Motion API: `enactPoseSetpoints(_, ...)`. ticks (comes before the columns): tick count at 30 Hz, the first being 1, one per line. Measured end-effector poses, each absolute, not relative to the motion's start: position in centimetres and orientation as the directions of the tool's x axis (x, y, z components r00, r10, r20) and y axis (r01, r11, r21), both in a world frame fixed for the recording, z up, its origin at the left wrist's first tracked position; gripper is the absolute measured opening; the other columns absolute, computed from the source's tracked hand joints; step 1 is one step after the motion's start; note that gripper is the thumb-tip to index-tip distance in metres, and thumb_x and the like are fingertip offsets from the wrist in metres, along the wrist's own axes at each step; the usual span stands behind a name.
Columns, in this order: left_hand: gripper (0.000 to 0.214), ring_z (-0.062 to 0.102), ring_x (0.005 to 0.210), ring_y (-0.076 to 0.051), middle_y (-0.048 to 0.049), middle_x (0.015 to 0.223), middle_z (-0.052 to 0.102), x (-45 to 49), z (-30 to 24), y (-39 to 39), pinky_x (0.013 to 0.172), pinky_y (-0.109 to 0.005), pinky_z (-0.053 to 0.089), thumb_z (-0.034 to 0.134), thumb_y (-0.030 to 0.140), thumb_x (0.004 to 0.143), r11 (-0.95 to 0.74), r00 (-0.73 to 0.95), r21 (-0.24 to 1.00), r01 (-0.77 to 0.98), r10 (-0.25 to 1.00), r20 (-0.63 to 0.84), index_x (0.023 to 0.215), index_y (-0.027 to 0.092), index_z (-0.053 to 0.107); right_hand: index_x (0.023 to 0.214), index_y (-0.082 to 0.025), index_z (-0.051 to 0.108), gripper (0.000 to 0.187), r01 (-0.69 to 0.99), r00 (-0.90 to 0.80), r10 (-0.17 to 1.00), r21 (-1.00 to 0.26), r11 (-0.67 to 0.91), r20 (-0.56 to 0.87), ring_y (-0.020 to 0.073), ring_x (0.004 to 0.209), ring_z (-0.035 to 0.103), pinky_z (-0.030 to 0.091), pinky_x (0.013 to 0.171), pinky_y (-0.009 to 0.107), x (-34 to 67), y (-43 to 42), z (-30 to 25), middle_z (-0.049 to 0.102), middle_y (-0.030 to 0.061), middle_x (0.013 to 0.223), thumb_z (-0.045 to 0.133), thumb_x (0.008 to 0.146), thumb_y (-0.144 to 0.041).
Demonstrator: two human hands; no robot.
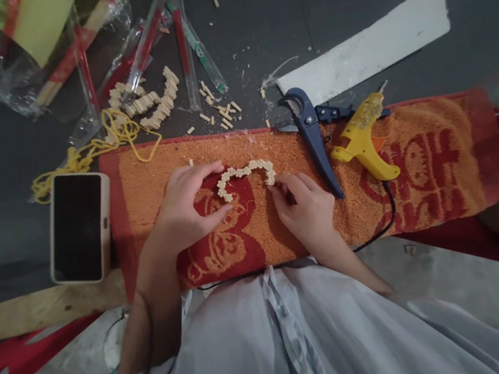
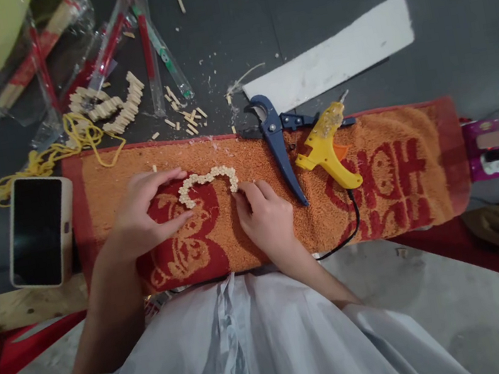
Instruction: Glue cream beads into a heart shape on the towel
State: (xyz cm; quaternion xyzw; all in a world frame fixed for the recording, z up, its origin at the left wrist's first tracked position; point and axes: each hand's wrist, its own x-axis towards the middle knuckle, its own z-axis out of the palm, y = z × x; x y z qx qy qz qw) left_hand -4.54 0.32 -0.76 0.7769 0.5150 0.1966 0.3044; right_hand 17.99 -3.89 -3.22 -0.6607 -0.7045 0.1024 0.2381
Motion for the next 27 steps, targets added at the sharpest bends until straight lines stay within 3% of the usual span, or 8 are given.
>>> enactPoseSetpoints(27, 0.048, 0.059, 0.111, -0.028, -0.0071, 0.124, 0.068, -4.6, -1.14, 0.57, 0.102, -0.049, 0.045, 0.065, 0.033, 0.085, -0.327, 0.448, 0.663, 0.673, 0.894, -0.014, 0.131, 0.027, 0.055, 0.087, -0.019, 0.069, 0.018, 0.88, -0.012, 0.975, -0.46, 0.116, 0.223, 0.0138, 0.061, 0.058, 0.037, 0.053, 0.025, 17.95, -3.89, -3.09, 0.066, 0.0016, 0.07, 0.055, 0.094, -0.029)
